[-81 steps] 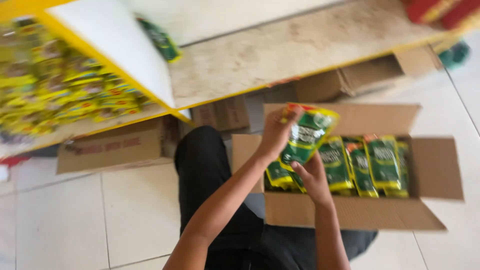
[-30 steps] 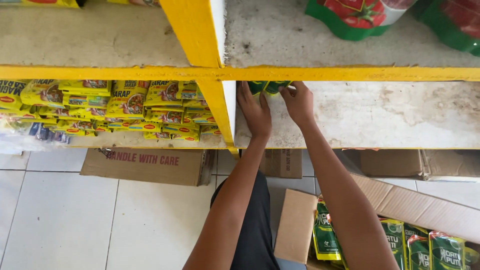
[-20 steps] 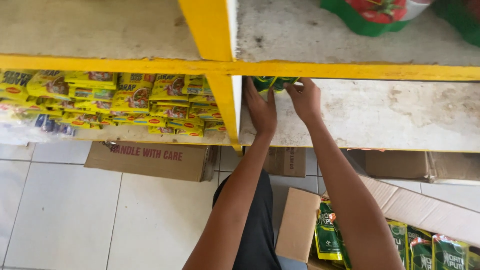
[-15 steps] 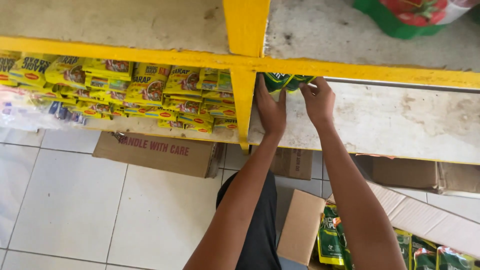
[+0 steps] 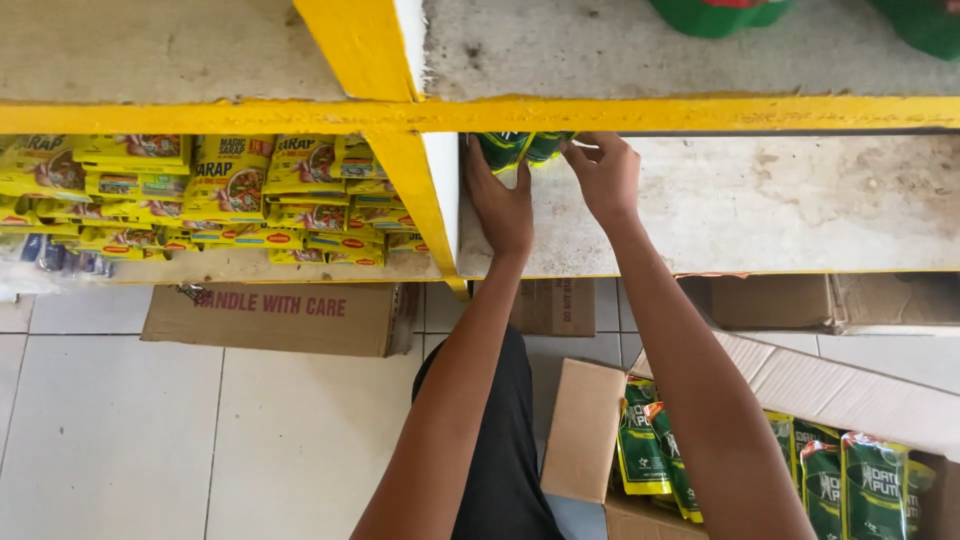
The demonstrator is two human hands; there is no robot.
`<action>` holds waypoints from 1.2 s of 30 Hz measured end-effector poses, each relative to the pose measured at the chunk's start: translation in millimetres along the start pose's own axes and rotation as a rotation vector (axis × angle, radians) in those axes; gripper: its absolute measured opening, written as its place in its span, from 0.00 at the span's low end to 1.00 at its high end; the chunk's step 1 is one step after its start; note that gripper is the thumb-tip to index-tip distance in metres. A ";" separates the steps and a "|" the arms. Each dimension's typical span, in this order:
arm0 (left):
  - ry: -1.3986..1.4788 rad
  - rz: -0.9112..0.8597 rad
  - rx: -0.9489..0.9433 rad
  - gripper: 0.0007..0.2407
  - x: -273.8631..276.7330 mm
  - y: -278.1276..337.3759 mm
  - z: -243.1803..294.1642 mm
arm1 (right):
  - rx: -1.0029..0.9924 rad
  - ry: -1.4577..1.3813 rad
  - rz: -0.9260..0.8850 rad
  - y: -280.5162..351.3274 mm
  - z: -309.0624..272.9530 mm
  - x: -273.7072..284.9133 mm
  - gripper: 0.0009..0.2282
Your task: Pack milk powder sachets into a box and stock vinegar sachets onto a low grocery shelf.
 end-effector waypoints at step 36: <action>0.148 -0.284 -0.256 0.30 44.4 60.3 45.4 | -0.305 0.231 -0.114 340.8 40.8 202.9 0.14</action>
Point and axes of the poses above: each hand's wrist, its own y-axis away from the middle knuckle, its own x-axis out of the back of the hand, z = x × y, the point moved 5 cm from there along -y, towards the middle knuckle, and after that the axes turned 8 degrees about y, right-handed, at the moved point
